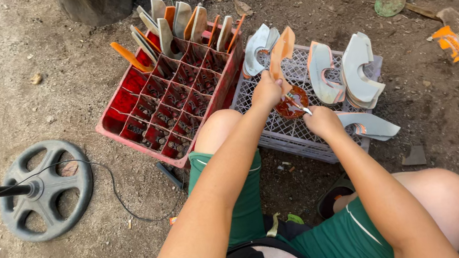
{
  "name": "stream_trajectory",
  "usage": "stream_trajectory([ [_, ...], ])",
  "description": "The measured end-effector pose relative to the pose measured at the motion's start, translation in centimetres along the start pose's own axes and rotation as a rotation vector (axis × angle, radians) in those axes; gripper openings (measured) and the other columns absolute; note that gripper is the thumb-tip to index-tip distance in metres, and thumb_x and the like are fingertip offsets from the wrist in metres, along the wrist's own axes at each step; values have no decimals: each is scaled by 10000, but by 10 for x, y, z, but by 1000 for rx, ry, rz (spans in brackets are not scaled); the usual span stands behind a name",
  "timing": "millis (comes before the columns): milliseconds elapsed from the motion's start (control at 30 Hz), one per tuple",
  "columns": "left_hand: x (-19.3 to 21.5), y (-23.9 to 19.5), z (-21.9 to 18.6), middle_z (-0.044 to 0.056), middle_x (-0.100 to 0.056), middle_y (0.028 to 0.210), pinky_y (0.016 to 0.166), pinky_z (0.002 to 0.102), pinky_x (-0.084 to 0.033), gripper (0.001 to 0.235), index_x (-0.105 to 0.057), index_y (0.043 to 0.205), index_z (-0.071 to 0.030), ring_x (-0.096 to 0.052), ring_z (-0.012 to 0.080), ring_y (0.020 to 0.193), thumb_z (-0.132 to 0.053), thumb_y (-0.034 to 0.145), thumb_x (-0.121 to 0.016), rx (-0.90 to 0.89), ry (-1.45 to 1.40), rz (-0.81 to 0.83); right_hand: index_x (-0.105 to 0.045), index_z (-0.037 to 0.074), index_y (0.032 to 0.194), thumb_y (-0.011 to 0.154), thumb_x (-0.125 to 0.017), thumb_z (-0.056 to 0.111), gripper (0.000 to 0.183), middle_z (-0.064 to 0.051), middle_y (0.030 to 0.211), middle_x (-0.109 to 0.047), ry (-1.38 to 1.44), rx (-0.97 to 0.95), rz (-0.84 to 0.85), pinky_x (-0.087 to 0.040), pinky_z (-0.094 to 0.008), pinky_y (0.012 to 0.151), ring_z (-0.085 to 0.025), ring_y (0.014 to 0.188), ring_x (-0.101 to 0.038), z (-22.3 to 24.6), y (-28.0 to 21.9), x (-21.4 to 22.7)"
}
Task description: The person sits on the ground and paints curved shoe parts orange using a small brush. They repeatedly dip the brush into a small container of paint, apply it to the parts, and place the painted pieces into a red crate.
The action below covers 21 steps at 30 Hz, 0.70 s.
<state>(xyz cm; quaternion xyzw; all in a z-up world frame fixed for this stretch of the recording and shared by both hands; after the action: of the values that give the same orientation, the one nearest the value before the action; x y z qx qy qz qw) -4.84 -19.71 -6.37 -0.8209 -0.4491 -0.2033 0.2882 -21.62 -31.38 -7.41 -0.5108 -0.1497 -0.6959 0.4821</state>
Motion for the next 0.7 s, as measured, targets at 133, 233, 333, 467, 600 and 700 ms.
stream_trajectory([
  [133, 18, -20, -8, 223, -721, 1094, 879, 531, -504, 340, -513, 1167, -70, -682, 423, 1028, -312, 965, -639, -66, 14, -21, -788, 75, 1038, 915, -649, 273, 271, -220, 923, -738, -2, -14, -66, -530, -507, 854, -405, 902, -700, -3, -10, 5],
  [233, 26, -31, -11, 208, -732, 1056, 846, 539, -506, 327, -514, 1159, -78, -690, 425, 988, -305, 957, -637, -119, 80, -48, -795, 88, 1014, 904, -701, 295, 253, -212, 879, -742, -38, -23, -70, -537, -501, 828, -390, 871, -709, 1, -17, 10],
  [333, 30, -36, -11, 213, -734, 1038, 840, 532, -515, 322, -516, 1170, -90, -694, 426, 978, -290, 949, -640, -120, 71, -55, -801, 85, 1008, 903, -739, 351, 293, -203, 890, -745, -1, -43, -98, -537, -490, 827, -376, 877, -718, 1, -24, 11],
  [467, 34, -37, -12, 225, -727, 1034, 836, 537, -510, 327, -513, 1164, -77, -690, 433, 974, -301, 962, -640, -129, 50, -58, -733, 26, 1065, 844, -810, 330, 383, -214, 964, -750, 15, -44, -176, -538, -473, 843, -376, 926, -713, -5, -29, 10],
  [600, 36, -37, -10, 225, -723, 1045, 846, 533, -508, 329, -507, 1152, -72, -687, 432, 982, -311, 968, -638, -131, 38, -45, -592, -32, 1119, 828, -839, 275, 491, -231, 1032, -738, 80, -14, -241, -542, -469, 831, -387, 957, -709, -14, -29, -4],
  [700, 35, -37, -11, 220, -722, 1060, 853, 531, -506, 335, -501, 1154, -75, -685, 428, 992, -317, 966, -637, -123, 31, -36, -518, -40, 1154, 844, -820, 237, 513, -231, 1035, -741, 159, 29, -279, -553, -458, 820, -382, 963, -721, -20, -29, -15],
])
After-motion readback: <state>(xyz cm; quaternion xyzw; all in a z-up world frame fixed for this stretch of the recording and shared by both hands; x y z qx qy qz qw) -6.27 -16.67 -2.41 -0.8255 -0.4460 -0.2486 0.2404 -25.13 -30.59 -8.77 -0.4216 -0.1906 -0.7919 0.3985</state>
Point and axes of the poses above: each hand's wrist, its own y-axis towards the middle knuckle, its own x-axis out of the back of the hand, z = x × y, the point moved 1 cm from there along y, towards the middle knuckle
